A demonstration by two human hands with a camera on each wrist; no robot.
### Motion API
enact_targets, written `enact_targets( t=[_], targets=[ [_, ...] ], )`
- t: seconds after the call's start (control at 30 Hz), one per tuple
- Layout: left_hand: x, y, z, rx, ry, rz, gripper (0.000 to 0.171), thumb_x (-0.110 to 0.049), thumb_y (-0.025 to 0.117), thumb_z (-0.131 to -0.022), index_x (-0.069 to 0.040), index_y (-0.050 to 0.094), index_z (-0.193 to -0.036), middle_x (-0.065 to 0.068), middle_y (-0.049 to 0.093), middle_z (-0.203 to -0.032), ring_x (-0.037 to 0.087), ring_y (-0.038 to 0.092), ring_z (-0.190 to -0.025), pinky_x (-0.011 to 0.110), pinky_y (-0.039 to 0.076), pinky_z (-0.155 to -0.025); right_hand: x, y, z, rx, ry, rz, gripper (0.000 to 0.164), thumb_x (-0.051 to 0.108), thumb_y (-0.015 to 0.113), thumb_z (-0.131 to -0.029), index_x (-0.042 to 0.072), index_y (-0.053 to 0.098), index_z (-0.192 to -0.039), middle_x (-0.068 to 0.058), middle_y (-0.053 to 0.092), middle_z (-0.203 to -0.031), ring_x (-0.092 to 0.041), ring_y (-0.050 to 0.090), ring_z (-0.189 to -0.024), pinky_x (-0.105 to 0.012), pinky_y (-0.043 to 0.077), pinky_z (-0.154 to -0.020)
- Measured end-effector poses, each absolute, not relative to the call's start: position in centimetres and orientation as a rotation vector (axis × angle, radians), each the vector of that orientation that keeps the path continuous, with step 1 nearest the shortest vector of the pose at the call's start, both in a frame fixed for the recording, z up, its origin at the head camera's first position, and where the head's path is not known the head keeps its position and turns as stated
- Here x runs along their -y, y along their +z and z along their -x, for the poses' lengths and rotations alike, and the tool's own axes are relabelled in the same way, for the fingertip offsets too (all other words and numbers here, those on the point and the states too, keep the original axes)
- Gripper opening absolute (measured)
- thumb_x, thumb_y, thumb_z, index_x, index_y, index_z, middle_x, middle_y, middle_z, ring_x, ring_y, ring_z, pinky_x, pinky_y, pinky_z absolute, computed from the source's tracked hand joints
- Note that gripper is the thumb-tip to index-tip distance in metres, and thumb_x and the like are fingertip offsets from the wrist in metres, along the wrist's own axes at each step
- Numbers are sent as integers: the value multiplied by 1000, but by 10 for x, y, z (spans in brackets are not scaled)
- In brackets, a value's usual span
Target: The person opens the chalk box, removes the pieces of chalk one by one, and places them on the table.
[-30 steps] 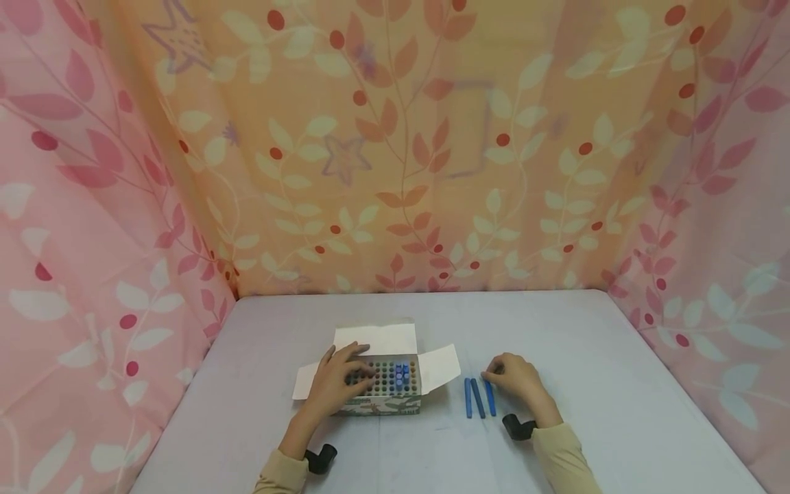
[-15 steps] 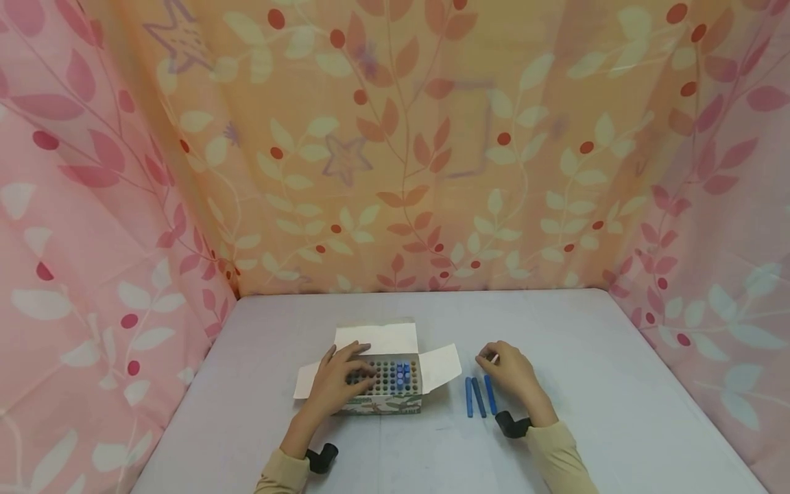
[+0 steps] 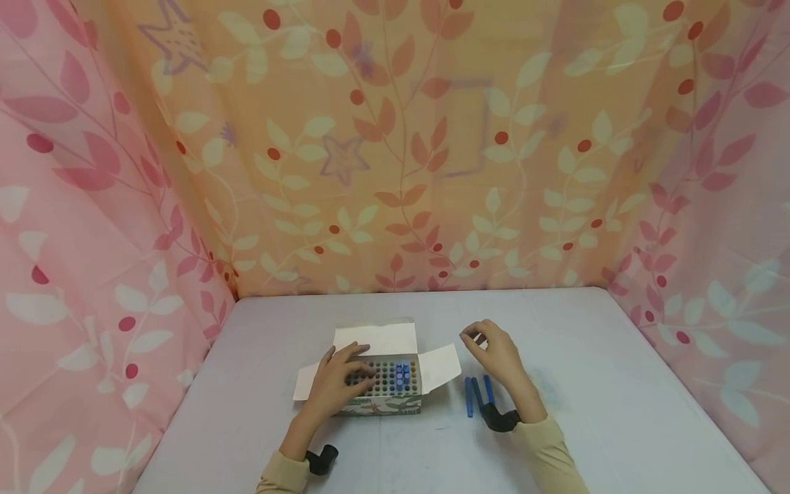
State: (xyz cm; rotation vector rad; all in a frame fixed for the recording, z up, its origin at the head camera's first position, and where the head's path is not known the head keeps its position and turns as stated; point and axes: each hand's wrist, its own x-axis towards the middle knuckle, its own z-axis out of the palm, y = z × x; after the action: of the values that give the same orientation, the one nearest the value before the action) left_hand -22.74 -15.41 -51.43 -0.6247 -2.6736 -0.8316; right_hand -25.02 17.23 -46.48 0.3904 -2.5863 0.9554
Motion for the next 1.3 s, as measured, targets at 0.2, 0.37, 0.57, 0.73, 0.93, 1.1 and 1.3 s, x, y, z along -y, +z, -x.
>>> enact_targets(
  t=[0.2,0.37,0.57,0.73,0.93,1.1,1.3],
  targets=[
    [154,-514,227,2675,-827,630,14,-35,73,-78,-27,73,-90,-3,52,-133,23,37,-133,51,15,-115,-160,-451,246,2504,983,-454,5,20,67,-85,16,68,-88,4,59,-83,-15,60,-75,-27,48,-61],
    [154,-514,227,2678,-824,631,14,-35,73,-78,-28,73,-90,-2,52,-134,25,37,-133,51,14,-115,-152,-443,245,2510,1000,-511,5,20,66,-86,17,68,-89,4,59,-85,-18,61,-77,-30,50,-64],
    [153,-514,227,2650,-810,637,13,-33,74,-78,-28,73,-89,-2,54,-132,25,39,-132,54,17,-113,-141,-440,243,2526,1019,-572,5,20,66,-87,17,68,-90,3,60,-87,-19,60,-79,-29,50,-62],
    [154,-514,228,2651,-819,635,12,-33,74,-78,-28,73,-89,-3,53,-133,25,38,-132,53,17,-114,-126,-443,242,2553,1021,-620,5,20,67,-85,18,69,-89,4,60,-88,-16,59,-80,-28,50,-64],
    [154,-514,229,2668,-818,637,13,-35,73,-78,-27,73,-89,-3,53,-133,25,38,-133,53,16,-114,-110,-450,239,2579,987,-698,6,21,70,-83,18,70,-88,5,60,-87,-15,58,-79,-26,50,-67],
    [153,-514,229,2678,-804,626,13,-35,73,-78,-27,73,-89,-4,53,-133,24,38,-133,53,16,-114,-101,-456,236,2594,947,-829,8,20,71,-82,17,71,-90,4,59,-90,-18,56,-83,-33,47,-72],
    [153,-514,228,2666,-774,622,13,-35,74,-77,-28,73,-88,-4,54,-132,25,39,-132,55,19,-113,-91,-463,233,2620,770,-1061,11,22,73,-80,20,72,-90,4,57,-95,-12,49,-85,-30,43,-72]
  ],
)
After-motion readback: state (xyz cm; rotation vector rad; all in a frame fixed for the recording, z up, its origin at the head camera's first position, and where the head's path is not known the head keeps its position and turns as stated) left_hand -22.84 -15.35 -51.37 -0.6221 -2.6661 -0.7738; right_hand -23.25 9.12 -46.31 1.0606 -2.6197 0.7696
